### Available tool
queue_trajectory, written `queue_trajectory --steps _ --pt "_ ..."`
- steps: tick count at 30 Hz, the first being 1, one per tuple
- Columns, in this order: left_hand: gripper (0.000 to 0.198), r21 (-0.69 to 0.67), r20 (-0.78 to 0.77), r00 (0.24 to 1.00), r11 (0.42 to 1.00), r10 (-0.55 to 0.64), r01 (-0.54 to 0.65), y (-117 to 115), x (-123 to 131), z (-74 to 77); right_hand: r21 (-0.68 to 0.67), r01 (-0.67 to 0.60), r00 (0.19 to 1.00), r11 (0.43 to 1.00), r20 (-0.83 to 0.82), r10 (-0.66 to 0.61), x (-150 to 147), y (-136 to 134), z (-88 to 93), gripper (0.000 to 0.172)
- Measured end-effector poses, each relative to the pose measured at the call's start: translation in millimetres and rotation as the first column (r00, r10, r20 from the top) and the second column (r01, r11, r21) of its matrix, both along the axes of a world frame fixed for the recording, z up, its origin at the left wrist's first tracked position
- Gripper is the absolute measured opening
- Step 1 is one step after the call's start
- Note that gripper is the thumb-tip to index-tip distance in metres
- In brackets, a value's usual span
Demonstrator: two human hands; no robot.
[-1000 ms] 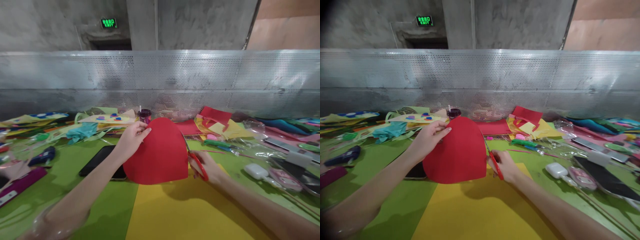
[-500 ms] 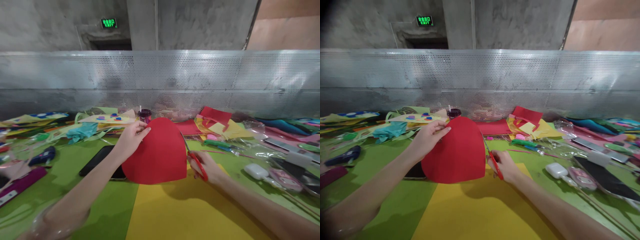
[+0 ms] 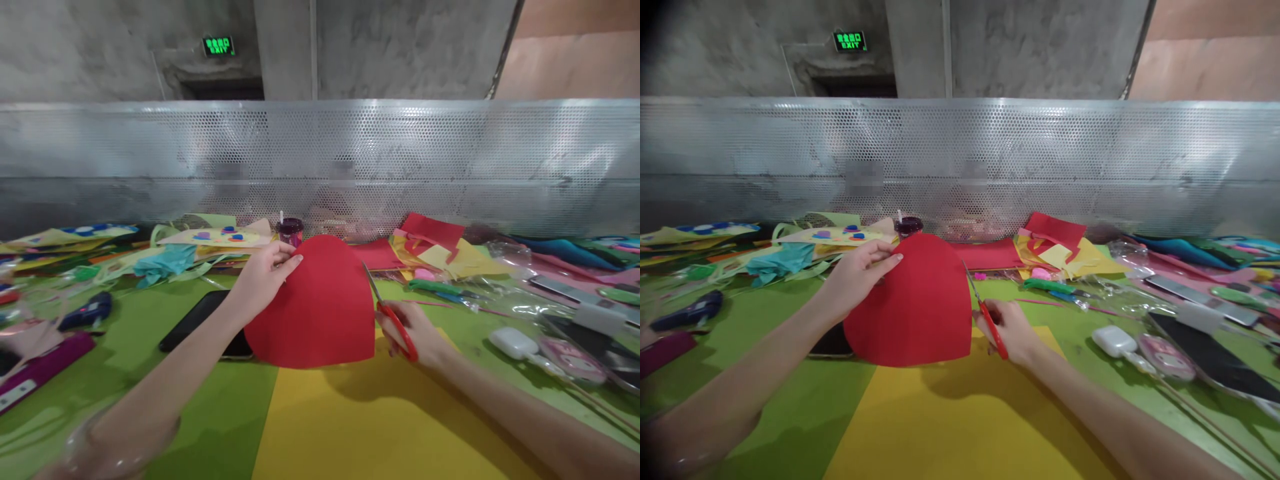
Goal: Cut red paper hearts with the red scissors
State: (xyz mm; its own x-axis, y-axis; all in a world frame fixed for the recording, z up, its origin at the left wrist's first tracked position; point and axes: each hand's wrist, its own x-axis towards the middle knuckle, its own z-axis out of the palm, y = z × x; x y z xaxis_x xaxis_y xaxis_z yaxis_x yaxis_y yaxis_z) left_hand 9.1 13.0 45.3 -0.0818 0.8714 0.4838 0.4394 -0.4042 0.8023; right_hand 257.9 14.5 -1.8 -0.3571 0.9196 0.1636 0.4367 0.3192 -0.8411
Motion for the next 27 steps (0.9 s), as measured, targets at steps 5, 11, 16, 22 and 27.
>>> queue_trajectory --steps 5,11,16,22,27 --pt "0.025 0.008 -0.018 1.0 1.0 -0.016 0.016 -1.0 0.6 0.3 -0.012 -0.006 1.0 1.0 -0.013 0.005 -0.8 -1.7 1.6 0.026" --pt "0.025 -0.007 -0.02 1.0 1.0 -0.02 0.019 -2.4 2.1 0.9 -0.036 -0.02 1.0 0.999 -0.016 0.019 -1.1 -2.3 1.5 0.021" --pt "0.025 -0.013 -0.013 1.0 1.0 -0.027 0.027 -2.7 2.1 1.0 -0.035 -0.013 0.999 0.999 -0.04 0.011 -1.2 -2.0 -0.8 0.019" --pt "0.024 -0.022 -0.009 1.0 1.0 -0.023 0.023 -4.2 3.5 3.3 -0.048 -0.022 0.999 0.999 -0.029 0.021 -2.3 -3.4 2.2 0.019" --pt "0.024 -0.019 -0.023 1.0 1.0 -0.02 0.019 -4.7 3.7 3.4 -0.029 -0.01 1.0 1.0 0.017 0.011 -2.5 -5.2 5.7 0.021"
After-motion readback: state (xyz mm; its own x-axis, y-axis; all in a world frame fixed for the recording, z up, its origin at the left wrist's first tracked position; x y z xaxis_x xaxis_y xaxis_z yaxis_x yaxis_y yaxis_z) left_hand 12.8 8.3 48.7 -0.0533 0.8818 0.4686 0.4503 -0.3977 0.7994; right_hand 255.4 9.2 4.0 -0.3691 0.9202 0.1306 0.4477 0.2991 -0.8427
